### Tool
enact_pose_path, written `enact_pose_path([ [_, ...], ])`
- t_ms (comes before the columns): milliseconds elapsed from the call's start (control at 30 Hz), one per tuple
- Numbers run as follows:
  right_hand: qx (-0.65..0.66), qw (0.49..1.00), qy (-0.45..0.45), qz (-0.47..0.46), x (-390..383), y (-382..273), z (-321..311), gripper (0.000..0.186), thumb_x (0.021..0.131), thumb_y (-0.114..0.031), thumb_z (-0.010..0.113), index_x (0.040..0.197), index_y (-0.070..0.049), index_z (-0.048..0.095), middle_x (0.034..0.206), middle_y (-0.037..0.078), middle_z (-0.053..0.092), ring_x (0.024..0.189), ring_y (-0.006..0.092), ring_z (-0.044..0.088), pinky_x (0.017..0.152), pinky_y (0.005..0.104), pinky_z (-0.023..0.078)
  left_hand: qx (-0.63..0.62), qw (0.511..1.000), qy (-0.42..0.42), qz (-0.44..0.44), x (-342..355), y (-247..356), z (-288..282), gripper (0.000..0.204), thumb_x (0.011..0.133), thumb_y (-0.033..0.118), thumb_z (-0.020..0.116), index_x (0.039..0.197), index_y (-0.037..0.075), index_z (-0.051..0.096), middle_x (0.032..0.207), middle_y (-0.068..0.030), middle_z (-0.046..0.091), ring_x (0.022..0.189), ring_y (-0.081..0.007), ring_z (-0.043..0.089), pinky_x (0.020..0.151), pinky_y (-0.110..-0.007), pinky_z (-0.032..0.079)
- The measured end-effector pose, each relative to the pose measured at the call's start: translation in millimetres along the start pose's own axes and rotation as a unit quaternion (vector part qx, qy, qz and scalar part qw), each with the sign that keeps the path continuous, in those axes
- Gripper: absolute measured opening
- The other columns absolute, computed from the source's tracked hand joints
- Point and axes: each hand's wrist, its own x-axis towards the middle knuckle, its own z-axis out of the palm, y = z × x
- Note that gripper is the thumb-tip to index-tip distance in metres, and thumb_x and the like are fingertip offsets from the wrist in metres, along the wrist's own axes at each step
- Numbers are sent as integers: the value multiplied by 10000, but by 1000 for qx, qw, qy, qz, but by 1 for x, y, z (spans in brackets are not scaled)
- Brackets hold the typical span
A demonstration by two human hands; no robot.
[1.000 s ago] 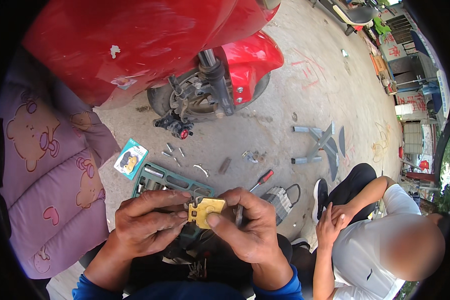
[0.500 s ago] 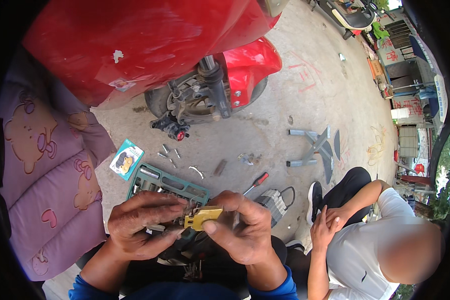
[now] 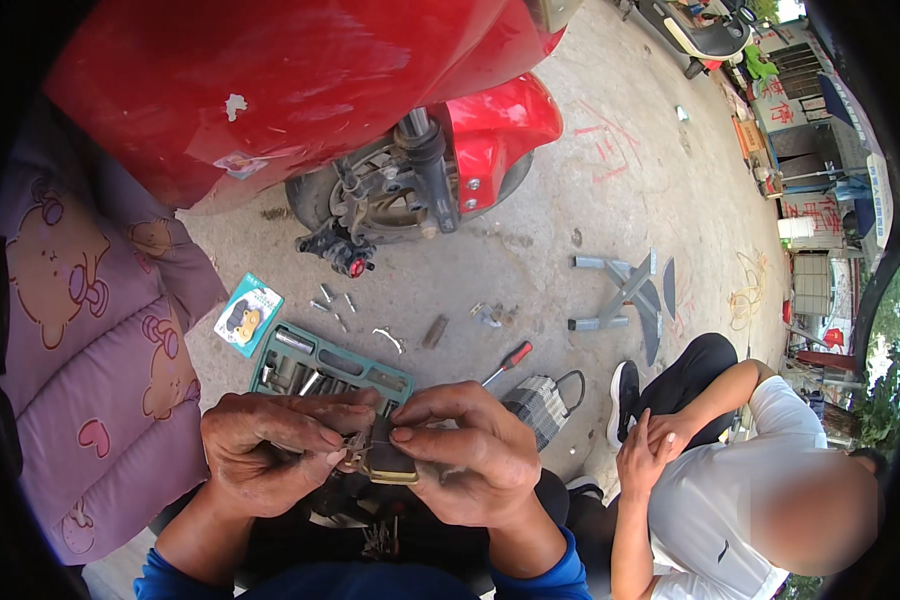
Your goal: The person removes old brake pads from a motorcycle caliper, opens a new brake pad package, and compares the new pads to the old ones. The person handles the brake pads and packaging while sitting on the ground next to a red motorcycle.
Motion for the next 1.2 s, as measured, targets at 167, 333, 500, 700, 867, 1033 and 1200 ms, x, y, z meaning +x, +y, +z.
enact_pose_path([
  [167,-48,995,31,-84,-1,3,3,254,679,58,808,914,-3,734,988,207,697,892,320,722,756,371,595,-16,999,-20,21,3,-1,-4,245,817,-167,676,1022,-37,707,1086,-279,729,1135,-395,690,1023,-520,532],
  [333,-47,993,37,-97,-3,2,0,245,675,34,824,907,2,752,1025,215,682,928,333,720,772,400,610,-42,999,-20,2,1,-1,-1,166,814,-101,730,969,-45,710,1086,-324,711,1174,-460,653,1058,-584,475],
  [500,-29,994,45,-99,-4,1,1,227,689,41,833,898,8,750,1038,207,660,924,331,720,797,426,628,-57,998,-31,2,0,-3,-3,151,815,-24,795,942,-44,715,1093,-339,703,1179,-478,646,1054,-608,466],
  [700,-47,989,47,-133,-3,3,3,224,692,52,847,884,7,743,1013,195,645,891,331,725,759,434,644,-34,999,-23,2,-3,-4,0,158,817,15,820,918,-40,713,1091,-329,708,1171,-477,651,1041,-608,479],
  [867,-46,990,48,-125,-3,2,4,217,693,74,849,867,8,735,1017,191,640,890,335,723,771,446,648,-19,999,10,-31,-3,0,3,205,807,43,839,946,-41,713,1130,-348,689,1152,-466,665,1029,-594,495],
  [1033,-51,989,57,-127,-3,2,6,220,691,87,851,858,9,731,1019,193,639,892,335,722,777,448,649,10,1000,-9,19,2,-5,-1,322,819,104,849,1070,-46,714,1183,-370,661,1123,-446,685,971,-516,540],
  [1200,-50,989,64,-124,-3,3,8,221,686,85,855,852,6,732,1012,192,641,900,340,725,779,443,646,-33,999,-24,-11,-1,-9,-6,373,825,141,854,1125,-38,720,1189,-368,661,1125,-436,685,890,-461,580],
])
